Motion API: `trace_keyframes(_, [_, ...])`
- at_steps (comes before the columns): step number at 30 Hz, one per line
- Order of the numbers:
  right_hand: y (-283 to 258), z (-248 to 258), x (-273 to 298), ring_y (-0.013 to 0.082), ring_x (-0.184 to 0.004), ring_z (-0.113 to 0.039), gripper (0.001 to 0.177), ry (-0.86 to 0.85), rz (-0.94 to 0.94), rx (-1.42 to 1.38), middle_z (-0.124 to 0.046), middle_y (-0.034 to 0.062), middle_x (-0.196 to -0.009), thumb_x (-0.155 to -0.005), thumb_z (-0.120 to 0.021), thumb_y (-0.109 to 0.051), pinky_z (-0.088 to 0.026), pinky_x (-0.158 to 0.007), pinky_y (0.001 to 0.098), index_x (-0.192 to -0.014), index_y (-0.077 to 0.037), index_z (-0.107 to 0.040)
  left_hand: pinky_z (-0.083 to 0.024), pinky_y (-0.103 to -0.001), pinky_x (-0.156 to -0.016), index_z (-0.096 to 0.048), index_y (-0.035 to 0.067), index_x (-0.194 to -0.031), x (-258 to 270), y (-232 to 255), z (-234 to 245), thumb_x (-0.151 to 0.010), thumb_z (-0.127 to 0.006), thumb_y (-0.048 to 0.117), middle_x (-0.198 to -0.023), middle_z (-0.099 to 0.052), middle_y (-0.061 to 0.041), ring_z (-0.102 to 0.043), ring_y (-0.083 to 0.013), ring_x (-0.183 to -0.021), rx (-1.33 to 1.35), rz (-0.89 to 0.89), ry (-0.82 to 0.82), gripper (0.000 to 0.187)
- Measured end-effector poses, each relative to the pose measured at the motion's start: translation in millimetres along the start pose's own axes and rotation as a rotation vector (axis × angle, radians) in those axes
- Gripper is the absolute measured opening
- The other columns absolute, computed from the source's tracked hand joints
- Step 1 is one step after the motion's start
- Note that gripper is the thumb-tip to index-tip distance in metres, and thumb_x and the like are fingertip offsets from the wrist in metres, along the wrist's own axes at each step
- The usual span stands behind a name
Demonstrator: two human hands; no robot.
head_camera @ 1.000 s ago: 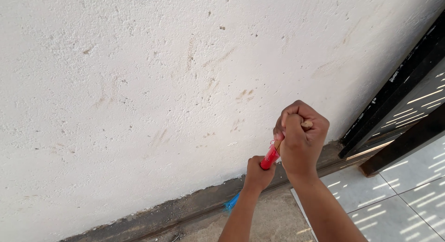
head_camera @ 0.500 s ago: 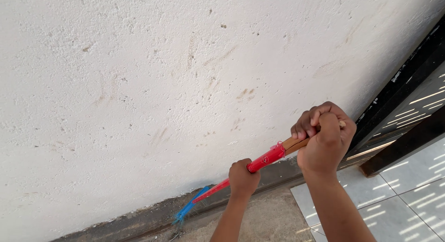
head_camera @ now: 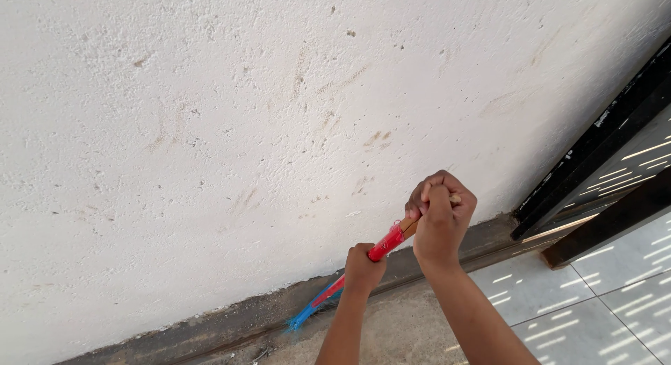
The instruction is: Cleaning the base of an outdoor wall using a squeegee.
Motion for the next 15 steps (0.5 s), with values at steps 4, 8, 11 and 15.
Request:
trace_keyframes(4, [50.7,7.7,25.9,0.0114,-0.049,-0.037,0.022,-0.004,-0.101,-0.021,-0.044,0.0050,-0.056,-0.087,-0.040,-0.003,-0.041,-0.051,0.0312,-0.065,-0.005,-0.043,-0.056,-0.043,-0.067,-0.077,0.003,-0.081,9.2,-67.5,28.5,-0.075,-0.070,0.011,-0.074,-0.072,-0.022,-0.071,-0.0381,-0.070,-0.115,0.066,0.031,0.012])
trace_keyframes(8, [43.6,-1.7,30.5,0.0130,-0.050,-0.037,0.020,-0.014,-0.140,-0.125,-0.041,0.0044,-0.056,-0.087,-0.041,-0.004,-0.041,-0.051,0.0323,-0.066,-0.005,-0.043,-0.056,-0.043,-0.067,-0.075,0.005,-0.080,20.9,-65.8,52.4,-0.076,-0.072,0.012,-0.072,-0.072,-0.019,-0.072,-0.0355,-0.069,-0.193,0.155,0.049,0.008])
trace_keyframes(11, [-2.2,-12.8,15.3,0.0137,-0.050,-0.036,0.020,-0.021,-0.075,-0.112,-0.038,0.0045,-0.056,-0.087,-0.040,-0.004,-0.038,-0.051,0.0324,-0.067,-0.005,-0.043,-0.055,-0.043,-0.064,-0.072,0.005,-0.075,25.7,-24.2,51.8,-0.076,-0.073,0.012,-0.068,-0.070,-0.017,-0.070,-0.0341,-0.065,-0.188,0.116,0.097,0.006])
trace_keyframes(15, [-75.0,-27.7,-10.7,0.0138,-0.053,-0.036,0.017,-0.036,0.064,-0.011,-0.040,0.0062,-0.060,-0.089,-0.040,-0.003,-0.037,-0.054,0.0318,-0.072,-0.003,-0.044,-0.053,-0.042,-0.061,-0.071,0.006,-0.072,21.6,52.9,33.2,-0.077,-0.073,0.013,-0.064,-0.067,-0.016,-0.066,-0.0344,-0.060,-0.047,-0.062,0.129,0.009])
Point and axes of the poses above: each hand's wrist, its own x-axis away from the middle knuckle, its own z-axis out of the back of the hand, y = z × x, the point moved 5 cm from there along -x, towards the middle knuckle
